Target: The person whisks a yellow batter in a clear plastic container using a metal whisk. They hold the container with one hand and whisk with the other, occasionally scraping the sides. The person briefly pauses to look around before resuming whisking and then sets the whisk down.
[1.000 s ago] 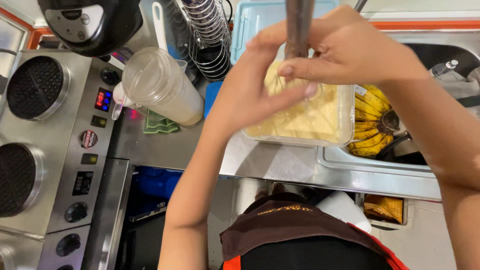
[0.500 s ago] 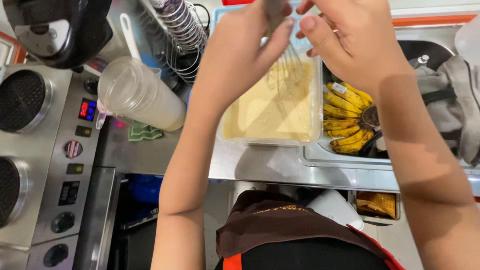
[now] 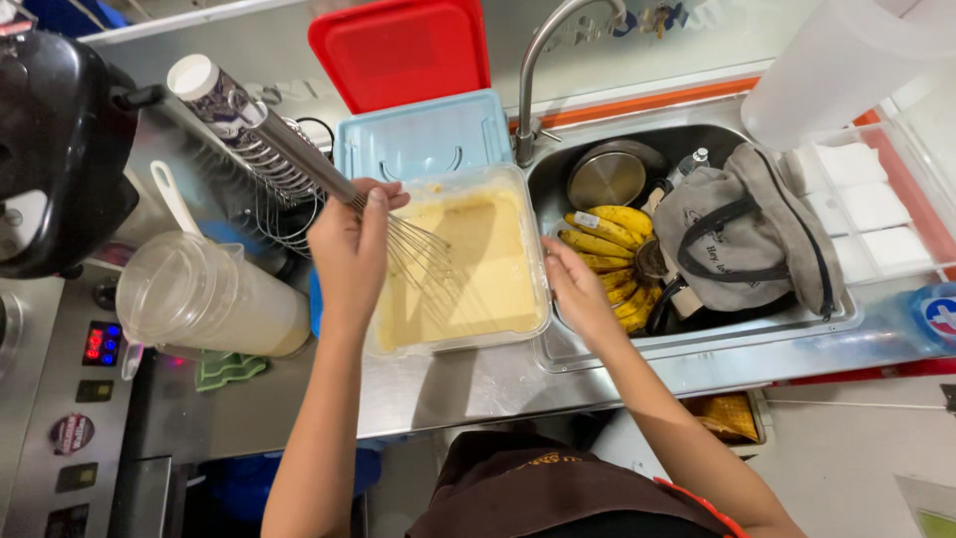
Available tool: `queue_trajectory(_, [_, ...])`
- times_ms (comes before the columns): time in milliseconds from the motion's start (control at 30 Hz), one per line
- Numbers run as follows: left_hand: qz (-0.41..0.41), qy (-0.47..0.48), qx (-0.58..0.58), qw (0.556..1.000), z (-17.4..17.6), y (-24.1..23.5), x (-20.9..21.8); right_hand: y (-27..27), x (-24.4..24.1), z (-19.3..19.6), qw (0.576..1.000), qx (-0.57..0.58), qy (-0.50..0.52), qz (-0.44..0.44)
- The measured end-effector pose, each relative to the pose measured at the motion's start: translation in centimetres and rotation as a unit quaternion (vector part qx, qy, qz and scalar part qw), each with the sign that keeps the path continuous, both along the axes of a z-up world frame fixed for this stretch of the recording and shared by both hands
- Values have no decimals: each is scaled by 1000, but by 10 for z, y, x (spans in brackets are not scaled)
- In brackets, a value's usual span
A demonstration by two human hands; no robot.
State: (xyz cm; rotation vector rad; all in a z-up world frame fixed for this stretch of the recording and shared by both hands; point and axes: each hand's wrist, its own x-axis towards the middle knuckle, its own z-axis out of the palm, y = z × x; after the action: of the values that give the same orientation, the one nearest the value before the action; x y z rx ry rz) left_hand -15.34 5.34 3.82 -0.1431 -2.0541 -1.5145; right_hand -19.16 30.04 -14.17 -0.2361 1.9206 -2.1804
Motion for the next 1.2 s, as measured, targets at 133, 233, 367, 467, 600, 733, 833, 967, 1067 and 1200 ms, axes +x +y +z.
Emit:
queue_trajectory(133, [9, 67, 32, 997, 8, -12, 0, -13, -3, -20, 999, -35, -19, -35])
queue_trajectory(233, [30, 135, 58, 989, 9, 0, 1, -27, -11, -23, 990, -110, -70, -59])
queue_trajectory(367, [-15, 72, 63, 995, -4, 21, -8, -36, -12, -24, 983, -144, -61, -100])
queue_trajectory(467, [-42, 80, 126, 988, 1, 13, -23, -41, -16, -17, 987, -115, -58, -99])
queue_trajectory(600, [-94, 171, 310, 930, 5, 8, -28, -36, -8, -16, 987, -114, -32, -108])
queue_trajectory(733, [-74, 37, 261, 962, 3, 29, -37, -38, -9, -17, 988, -117, -20, -104])
queue_trajectory(833, [-98, 30, 214, 971, 8, 35, -44, -40, -9, -19, 988, -115, -20, -100])
queue_trajectory(967, [-156, 70, 260, 950, 15, 26, -50, -38, -14, -22, 985, -132, -35, -110])
queue_trajectory(1067, [-128, 51, 312, 940, -6, 32, -49, -36, -14, -32, 990, -85, 1, -108])
queue_trajectory(1200, [-119, -69, 179, 974, -48, 57, -63, -34, -18, -37, 987, -124, -15, -101])
